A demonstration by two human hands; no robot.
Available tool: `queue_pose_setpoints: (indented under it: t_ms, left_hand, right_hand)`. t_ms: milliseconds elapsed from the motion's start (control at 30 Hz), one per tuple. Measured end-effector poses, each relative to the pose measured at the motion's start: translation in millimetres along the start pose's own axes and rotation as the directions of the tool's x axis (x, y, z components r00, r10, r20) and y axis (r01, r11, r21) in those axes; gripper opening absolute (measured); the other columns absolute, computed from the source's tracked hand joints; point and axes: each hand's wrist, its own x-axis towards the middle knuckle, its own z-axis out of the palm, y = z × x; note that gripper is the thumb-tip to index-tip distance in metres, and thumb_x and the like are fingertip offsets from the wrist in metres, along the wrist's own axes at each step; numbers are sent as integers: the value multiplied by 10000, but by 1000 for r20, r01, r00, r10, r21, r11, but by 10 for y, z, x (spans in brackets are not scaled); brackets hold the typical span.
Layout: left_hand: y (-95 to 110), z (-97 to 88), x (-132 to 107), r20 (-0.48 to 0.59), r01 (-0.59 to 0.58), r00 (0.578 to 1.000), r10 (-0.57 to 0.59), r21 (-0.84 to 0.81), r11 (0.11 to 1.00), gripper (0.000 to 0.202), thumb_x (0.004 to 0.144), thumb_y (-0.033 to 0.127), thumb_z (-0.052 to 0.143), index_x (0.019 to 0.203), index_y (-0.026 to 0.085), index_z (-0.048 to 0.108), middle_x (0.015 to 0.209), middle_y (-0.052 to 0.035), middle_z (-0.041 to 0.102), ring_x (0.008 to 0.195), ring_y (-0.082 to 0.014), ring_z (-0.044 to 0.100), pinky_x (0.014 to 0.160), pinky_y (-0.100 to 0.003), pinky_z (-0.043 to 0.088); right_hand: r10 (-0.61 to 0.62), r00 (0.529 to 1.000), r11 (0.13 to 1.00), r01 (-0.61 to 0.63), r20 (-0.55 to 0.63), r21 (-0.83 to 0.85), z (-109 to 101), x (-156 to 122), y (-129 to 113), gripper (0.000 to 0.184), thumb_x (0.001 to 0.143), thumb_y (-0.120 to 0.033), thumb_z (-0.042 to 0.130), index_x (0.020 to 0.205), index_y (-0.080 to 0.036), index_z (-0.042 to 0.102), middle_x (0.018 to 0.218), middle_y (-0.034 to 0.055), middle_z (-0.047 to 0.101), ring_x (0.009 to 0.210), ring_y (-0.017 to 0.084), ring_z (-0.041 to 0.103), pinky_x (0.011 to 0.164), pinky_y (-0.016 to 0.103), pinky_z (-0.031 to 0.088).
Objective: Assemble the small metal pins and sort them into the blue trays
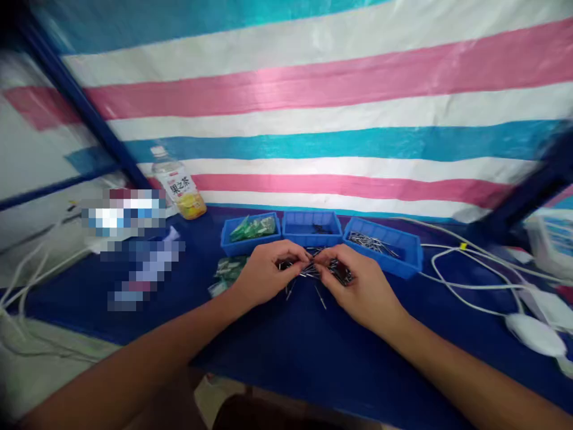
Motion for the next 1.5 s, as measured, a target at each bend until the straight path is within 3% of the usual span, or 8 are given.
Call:
queue_pose_setpoints:
  t_ms: [267,467,800,1033,1133,1300,1367,1500]
  left_hand:
    - [4,-6,-11,3,45,999,-45,15,999,104,872,115,747,936,184,790,940,-16,810,818,-149,741,795,-265,590]
    - [30,-8,-17,9,27,1000,-27,21,999,175,838,45,724,911,185,798,945,-6,814,848,-142,750,823,-258,580]
    - [48,7,-31,64,188,982,-178,-207,960,135,889,238,821,997,161,795,920,-63,836,840,-187,804,806,-283,628]
    - [46,-2,-45,230,357,928,-293,-326,875,416,844,301,890,1205,165,733,1044,-130,837,993,-284,829,800,-322,657]
    - [20,12,-47,206,304,949,-236,-413,858,552,831,266,904,1325,184,672,1344,-179,753,1104,-294,811,873,-342,673]
    - [-30,36,-44,177,256,965,-194,-471,844,632,853,269,893,1418,195,620,1400,-193,716,1104,-276,809,972,-396,664]
    - [-26,25,-38,139,236,971,-195,-424,874,591,878,317,873,1408,192,644,1358,-179,740,1080,-255,806,940,-366,663]
    - [31,-16,-38,148,243,966,-214,-226,943,426,981,432,742,1325,182,743,1030,-113,834,855,-210,807,771,-303,650]
  right_hand:
    - [34,998,999,-33,-57,16,-17,-27,-20,205,1030,-420,684,1185,-292,725,1056,33,772,826,202,704,642,311,542]
    - [-25,1000,1000,25,-1,-7,-26,-12,-8,101,1017,-306,672,1056,-283,762,990,24,762,810,189,693,640,301,527]
    - [7,1000,1000,-8,24,22,-9,-7,-69,24,942,-254,695,957,-251,713,905,11,759,687,158,664,631,288,526]
    - [28,999,999,-29,39,25,6,-37,-40,68,931,-244,691,960,-254,631,827,-18,699,641,144,616,598,279,503]
    - [21,999,1000,-22,33,23,-10,-39,-21,92,932,-234,688,1008,-255,640,861,-12,712,678,154,642,625,288,515]
    - [-34,999,999,34,23,15,-35,-12,-44,116,953,-213,657,1059,-255,677,886,-6,718,705,156,650,644,292,521]
    - [-47,999,999,47,1,3,-43,-3,-46,125,960,-210,649,1066,-258,694,889,-3,713,716,158,649,637,291,514]
    - [-27,998,999,26,-50,-27,-58,0,-28,104,978,-256,669,1064,-264,726,882,4,719,741,173,665,642,301,521]
